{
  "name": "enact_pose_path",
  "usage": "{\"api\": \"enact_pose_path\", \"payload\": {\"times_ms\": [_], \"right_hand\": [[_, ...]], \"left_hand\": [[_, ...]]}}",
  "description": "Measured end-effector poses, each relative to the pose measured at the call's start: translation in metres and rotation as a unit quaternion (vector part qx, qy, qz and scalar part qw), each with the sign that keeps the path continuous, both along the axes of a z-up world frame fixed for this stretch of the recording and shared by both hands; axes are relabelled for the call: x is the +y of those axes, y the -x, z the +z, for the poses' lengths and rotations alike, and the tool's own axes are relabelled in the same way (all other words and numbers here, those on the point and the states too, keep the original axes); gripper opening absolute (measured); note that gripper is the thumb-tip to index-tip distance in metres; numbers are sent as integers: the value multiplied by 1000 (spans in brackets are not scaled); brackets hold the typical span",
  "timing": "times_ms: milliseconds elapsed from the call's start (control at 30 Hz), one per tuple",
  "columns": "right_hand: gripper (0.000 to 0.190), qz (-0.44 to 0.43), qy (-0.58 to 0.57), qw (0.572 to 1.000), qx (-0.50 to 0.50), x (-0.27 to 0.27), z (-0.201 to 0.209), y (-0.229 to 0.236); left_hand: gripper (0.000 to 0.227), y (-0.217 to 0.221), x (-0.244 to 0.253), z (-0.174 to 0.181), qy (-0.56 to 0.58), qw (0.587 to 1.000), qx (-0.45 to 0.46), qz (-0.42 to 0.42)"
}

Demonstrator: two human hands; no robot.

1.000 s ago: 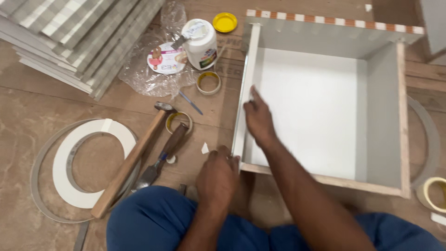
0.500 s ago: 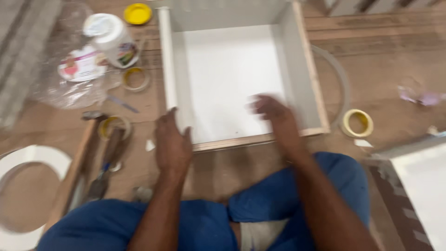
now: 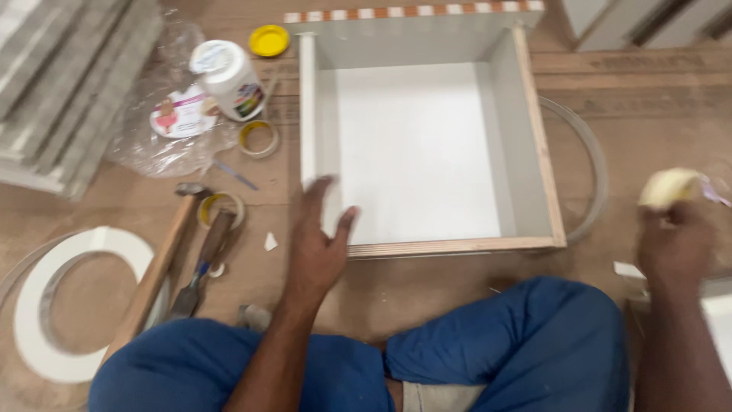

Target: The person applies adhesive tape to the edges of a white wooden drawer box. They then use a syringe to apply glue along the inner edge of the drawer.

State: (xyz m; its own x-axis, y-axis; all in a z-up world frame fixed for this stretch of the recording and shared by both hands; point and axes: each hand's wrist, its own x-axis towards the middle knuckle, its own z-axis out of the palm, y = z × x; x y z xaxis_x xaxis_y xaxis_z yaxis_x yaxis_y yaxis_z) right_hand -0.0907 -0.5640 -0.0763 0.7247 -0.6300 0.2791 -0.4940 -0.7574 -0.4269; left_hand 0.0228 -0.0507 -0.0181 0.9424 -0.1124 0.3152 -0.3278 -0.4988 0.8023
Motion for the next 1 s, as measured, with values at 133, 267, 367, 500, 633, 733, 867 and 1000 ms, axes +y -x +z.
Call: {"api": "enact_pose_path", "payload": {"times_ms": [133,267,367,500,633,733,867,1000], "right_hand": [[37,195,-262,917,-231,123,78,-20],[44,195,-597,747,-219,286,90,-93],[54,263,-663,678,-178,358,106,-127],[54,286,-773,538,-175,370,115,-148],[37,390,-783,436,-210,383,104,-143],[29,418,-752,458,-224,389,102,-137],[31,419,-763,440,-220,394,106,-128],[29,381,-855,294,-191,389,98,-121]], "left_hand": [[94,14,-5,23,523,726,362,-262],[82,20,-23,33,338,866,235,-285],[62,46,-24,38,21,979,-47,-197],[36,38,3,34,24,993,-20,-115],[42,15,-7,19,217,951,219,6],[56,11,-13,10,353,852,387,1],[58,13,-18,-8,420,842,338,32],[37,-17,13,-4,460,869,135,123]]}}
